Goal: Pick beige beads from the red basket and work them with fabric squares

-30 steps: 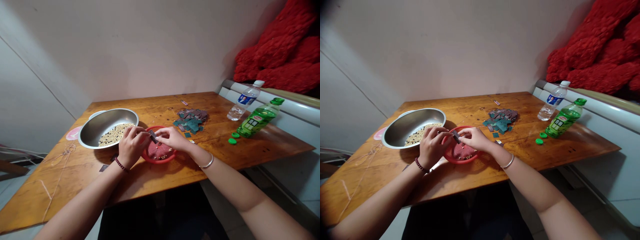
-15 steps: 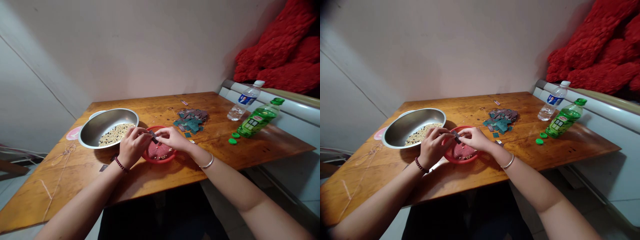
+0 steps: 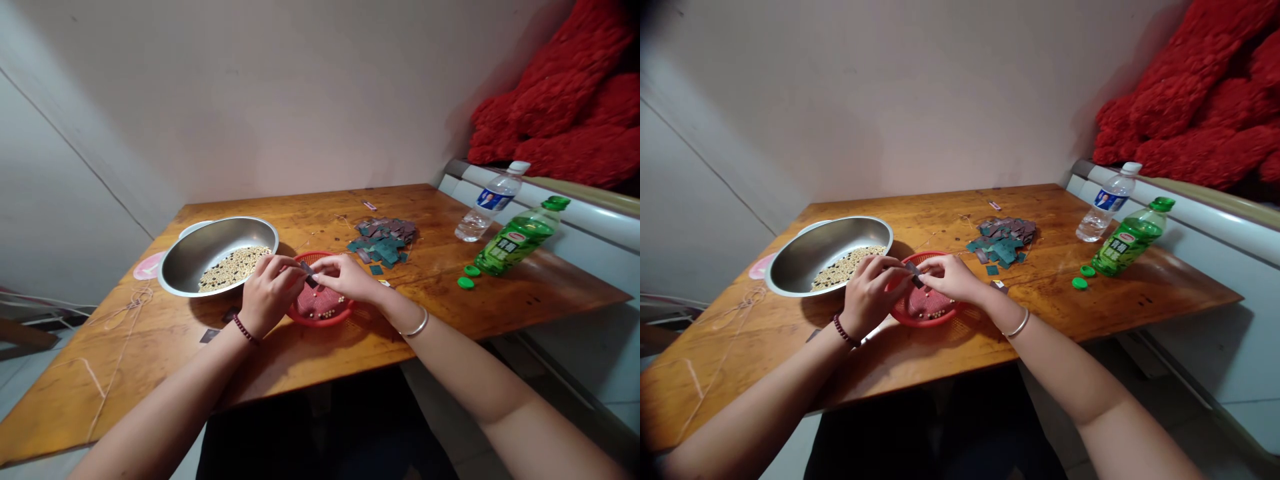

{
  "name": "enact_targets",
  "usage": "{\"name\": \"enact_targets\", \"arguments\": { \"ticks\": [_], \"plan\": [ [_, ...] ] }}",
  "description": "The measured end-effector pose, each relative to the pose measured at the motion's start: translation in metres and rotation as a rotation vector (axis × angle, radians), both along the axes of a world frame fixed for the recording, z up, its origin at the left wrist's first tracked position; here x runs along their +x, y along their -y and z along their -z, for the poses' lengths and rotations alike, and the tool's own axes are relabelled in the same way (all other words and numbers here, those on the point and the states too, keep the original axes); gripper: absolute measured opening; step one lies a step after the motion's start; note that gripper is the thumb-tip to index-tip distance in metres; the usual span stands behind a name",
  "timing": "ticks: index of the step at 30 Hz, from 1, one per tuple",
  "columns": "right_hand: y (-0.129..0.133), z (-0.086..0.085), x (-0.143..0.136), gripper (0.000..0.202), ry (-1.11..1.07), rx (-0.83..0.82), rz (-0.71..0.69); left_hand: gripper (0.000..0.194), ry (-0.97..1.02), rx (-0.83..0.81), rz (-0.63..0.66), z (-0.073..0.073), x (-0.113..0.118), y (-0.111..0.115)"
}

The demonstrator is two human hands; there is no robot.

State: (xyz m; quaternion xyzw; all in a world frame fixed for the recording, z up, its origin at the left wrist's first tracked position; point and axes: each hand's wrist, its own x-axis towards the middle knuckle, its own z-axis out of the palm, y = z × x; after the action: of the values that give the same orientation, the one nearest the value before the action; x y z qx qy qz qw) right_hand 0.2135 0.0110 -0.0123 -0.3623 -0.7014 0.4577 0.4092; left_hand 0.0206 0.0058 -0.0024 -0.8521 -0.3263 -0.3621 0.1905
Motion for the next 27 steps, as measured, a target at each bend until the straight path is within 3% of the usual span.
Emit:
{"name": "enact_targets", "arguments": {
  "ticks": [27],
  "plan": [
    [0.0006,-0.0012,0.0002,0.023,-0.019,-0.020,-0.007,0.007,0.032,-0.009,-0.035,0.0011,0.0018,0.0021]
  ]
}}
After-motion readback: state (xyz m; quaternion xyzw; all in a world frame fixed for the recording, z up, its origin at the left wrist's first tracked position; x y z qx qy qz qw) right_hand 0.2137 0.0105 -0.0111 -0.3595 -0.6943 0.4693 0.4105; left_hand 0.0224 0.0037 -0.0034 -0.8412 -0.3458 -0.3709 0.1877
